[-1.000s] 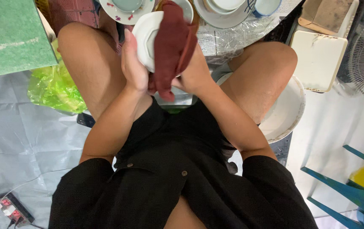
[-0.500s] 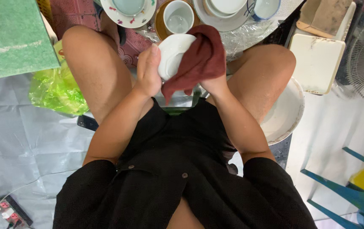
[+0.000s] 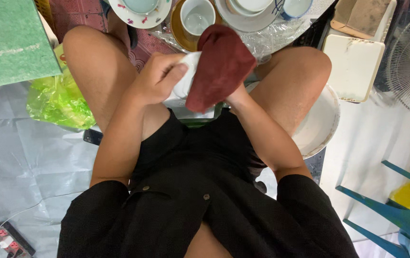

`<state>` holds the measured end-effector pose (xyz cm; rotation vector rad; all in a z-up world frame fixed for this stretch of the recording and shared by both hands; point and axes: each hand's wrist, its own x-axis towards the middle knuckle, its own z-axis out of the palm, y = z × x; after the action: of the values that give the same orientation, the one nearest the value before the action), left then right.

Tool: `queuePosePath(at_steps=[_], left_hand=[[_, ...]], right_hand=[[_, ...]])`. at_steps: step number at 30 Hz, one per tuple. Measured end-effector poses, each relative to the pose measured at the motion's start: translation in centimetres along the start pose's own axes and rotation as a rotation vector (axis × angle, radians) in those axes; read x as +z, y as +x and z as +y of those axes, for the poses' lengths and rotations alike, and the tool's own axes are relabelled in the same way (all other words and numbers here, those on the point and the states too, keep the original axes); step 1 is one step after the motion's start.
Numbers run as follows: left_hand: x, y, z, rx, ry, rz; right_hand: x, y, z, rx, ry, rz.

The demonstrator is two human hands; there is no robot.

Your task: The person sits on the floor and dries various ceramic dishes, including bowls, cups, and plates, using a maroon cloth. They pick up each item, wipe it thoroughly, and place it back on a table covered with newspaper.

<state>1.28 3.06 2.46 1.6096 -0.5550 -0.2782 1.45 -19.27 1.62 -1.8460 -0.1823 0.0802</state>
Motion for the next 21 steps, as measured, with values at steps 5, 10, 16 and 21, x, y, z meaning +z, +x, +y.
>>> queuePosePath(at_steps=[5,10,16,21], left_hand=[[0.8,0.0,-0.4,0.015,0.102,-0.002],[3.0,-0.2,-0.2,0.101,-0.297,0.470],[2.7,0.4,-1.5,0.197,-0.212,0.690],[0.2,-0.8,-3.2,0.139,-0.356,0.378]], right_hand=[[0.4,0.2,-0.1,-0.055,-0.035,0.023],[1.8,0.2,-0.7,-0.114,-0.041,0.040],[3.3,-0.7,-0.9,-0.235,-0.151,-0.091],[0.0,0.7,0.0,-0.061,-0.032,0.055]])
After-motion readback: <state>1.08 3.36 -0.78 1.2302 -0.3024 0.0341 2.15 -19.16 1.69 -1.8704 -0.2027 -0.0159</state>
